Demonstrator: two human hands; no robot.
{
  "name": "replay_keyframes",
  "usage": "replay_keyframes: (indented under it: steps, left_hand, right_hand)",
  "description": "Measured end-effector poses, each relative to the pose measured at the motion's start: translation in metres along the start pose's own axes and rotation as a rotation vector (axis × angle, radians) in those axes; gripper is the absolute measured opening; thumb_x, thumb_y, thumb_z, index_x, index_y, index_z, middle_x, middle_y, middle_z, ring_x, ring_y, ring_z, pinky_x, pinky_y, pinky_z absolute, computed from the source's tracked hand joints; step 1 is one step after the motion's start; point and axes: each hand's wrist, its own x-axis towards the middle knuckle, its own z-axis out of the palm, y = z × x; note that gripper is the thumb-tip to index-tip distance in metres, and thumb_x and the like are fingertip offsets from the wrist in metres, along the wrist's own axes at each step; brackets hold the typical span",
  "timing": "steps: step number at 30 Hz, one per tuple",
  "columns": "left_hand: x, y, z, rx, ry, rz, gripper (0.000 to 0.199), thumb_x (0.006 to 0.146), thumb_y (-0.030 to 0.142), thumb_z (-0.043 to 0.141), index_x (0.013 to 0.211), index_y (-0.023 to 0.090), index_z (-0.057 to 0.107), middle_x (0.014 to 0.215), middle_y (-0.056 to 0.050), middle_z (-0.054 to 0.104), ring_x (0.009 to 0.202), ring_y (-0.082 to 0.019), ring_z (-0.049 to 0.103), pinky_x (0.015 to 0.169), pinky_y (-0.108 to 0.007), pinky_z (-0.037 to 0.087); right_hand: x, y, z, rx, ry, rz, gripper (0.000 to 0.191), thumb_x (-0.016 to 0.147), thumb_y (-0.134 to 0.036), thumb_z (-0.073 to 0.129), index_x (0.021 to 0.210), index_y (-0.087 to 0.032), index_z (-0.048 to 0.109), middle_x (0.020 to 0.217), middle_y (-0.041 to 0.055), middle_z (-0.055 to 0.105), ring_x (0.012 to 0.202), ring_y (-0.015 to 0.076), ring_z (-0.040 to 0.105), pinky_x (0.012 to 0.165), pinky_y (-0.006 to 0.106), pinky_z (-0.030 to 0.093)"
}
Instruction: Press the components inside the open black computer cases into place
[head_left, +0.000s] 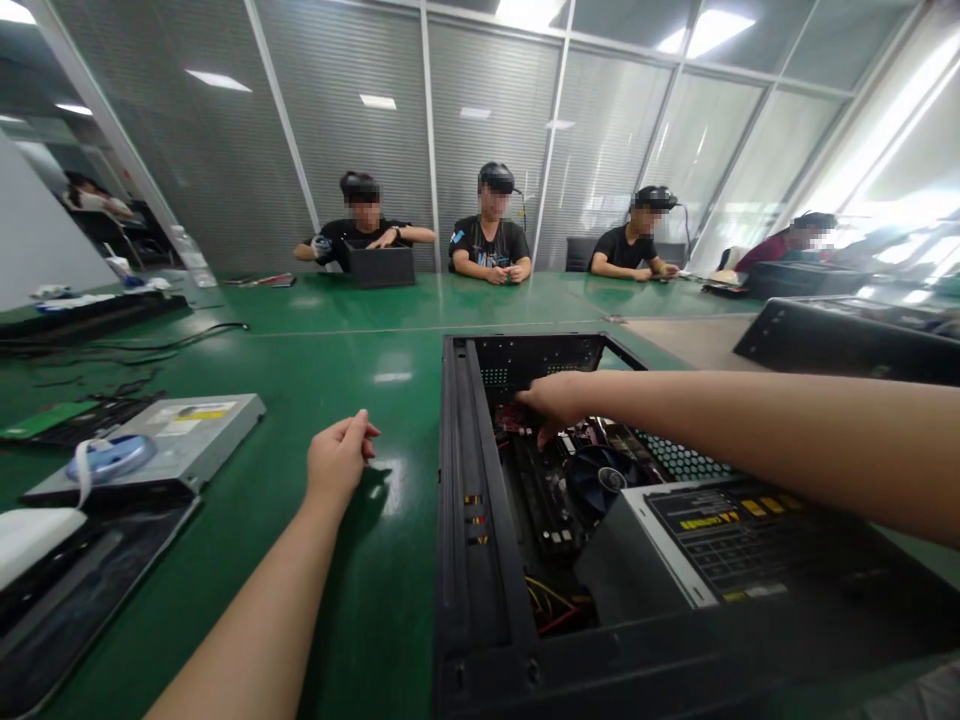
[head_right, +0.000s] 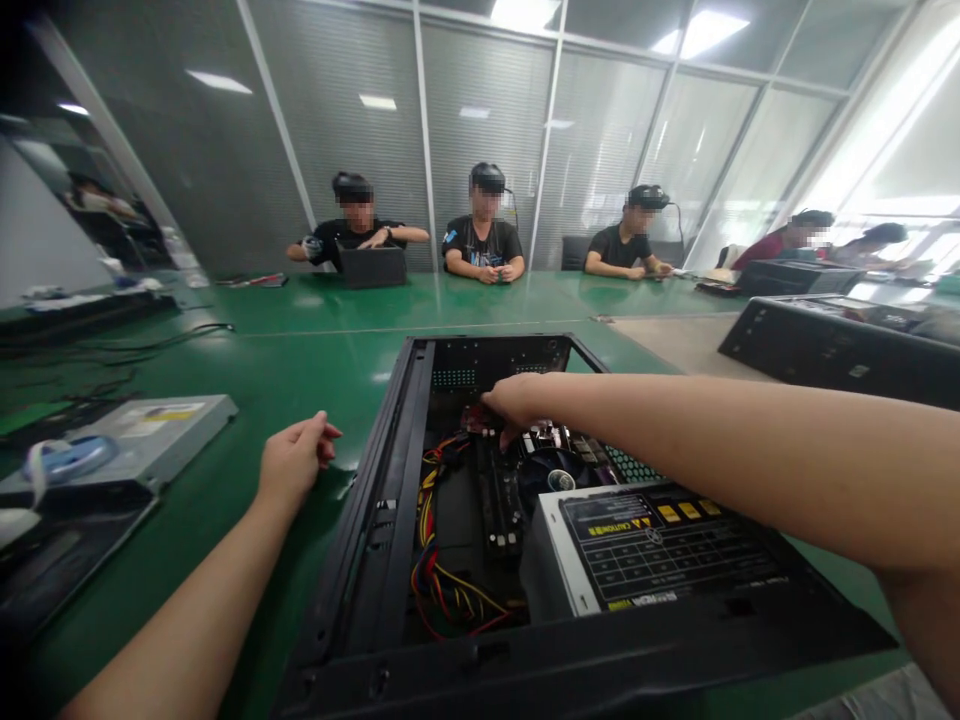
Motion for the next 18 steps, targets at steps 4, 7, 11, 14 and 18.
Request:
replay_keyframes:
  steps: [4, 7, 11, 14, 18]
  left_hand:
    - [-0.001, 0.002, 0.001, -0.010, -0.002, 0.012, 0.041, 0.087, 0.051, 0.052, 0.068, 0.018, 0.066, 0.050, 0.001, 0.056, 0.042, -0.012, 0.049, 0.043, -0.023, 0.040]
    - [-0.002, 0.003, 0.001, -0.013, 0.006, 0.003, 0.040, 0.087, 0.050, 0.052, 0.068, 0.018, 0.066, 0.050, 0.001, 0.056, 0.042, -0.012, 0.049, 0.043, -0.023, 0.041]
    - [-0.002, 0.003, 0.002, -0.003, -0.004, 0.002, 0.040, 0.086, 0.050, 0.052, 0.067, 0.018, 0.066, 0.050, 0.001, 0.056, 0.042, -0.012, 0.050, 0.042, -0.023, 0.041]
    - [-0.002, 0.003, 0.003, 0.004, -0.017, 0.009, 0.040, 0.086, 0.050, 0.052, 0.067, 0.018, 0.066, 0.049, 0.000, 0.056, 0.041, -0.012, 0.049, 0.042, -0.023, 0.040]
    - [-0.003, 0.004, 0.003, 0.002, -0.012, 0.001, 0.039, 0.085, 0.049, 0.051, 0.067, 0.018, 0.066, 0.050, 0.000, 0.056, 0.042, -0.012, 0.050, 0.043, -0.023, 0.041]
  right_hand:
    - [0.000, -0.005, -0.004, -0.057, 0.022, -0.006, 0.072, 0.070, -0.046, 0.078, 0.132, -0.017, 0.057, 0.112, 0.0175, 0.069, 0.098, 0.0345, 0.068, 0.073, 0.037, 0.052]
    - [0.000, -0.007, -0.009, -0.135, 0.133, -0.046, 0.046, 0.077, -0.030, 0.072, 0.120, -0.015, 0.066, 0.109, 0.0175, 0.069, 0.093, 0.0330, 0.069, 0.071, 0.038, 0.053]
    - [0.003, 0.004, -0.012, -0.197, 0.222, 0.006, 0.029, 0.084, -0.012, 0.058, 0.110, -0.013, 0.071, 0.116, 0.0194, 0.067, 0.097, 0.0291, 0.069, 0.080, 0.037, 0.053]
    - [0.005, 0.015, -0.012, -0.204, 0.187, 0.023, 0.027, 0.086, -0.012, 0.057, 0.107, -0.013, 0.073, 0.116, 0.0181, 0.068, 0.100, 0.0291, 0.068, 0.084, 0.037, 0.052]
    - [0.007, 0.015, -0.017, -0.159, 0.223, 0.053, 0.026, 0.088, -0.012, 0.055, 0.107, -0.011, 0.072, 0.113, 0.0180, 0.070, 0.102, 0.0271, 0.068, 0.089, 0.036, 0.050]
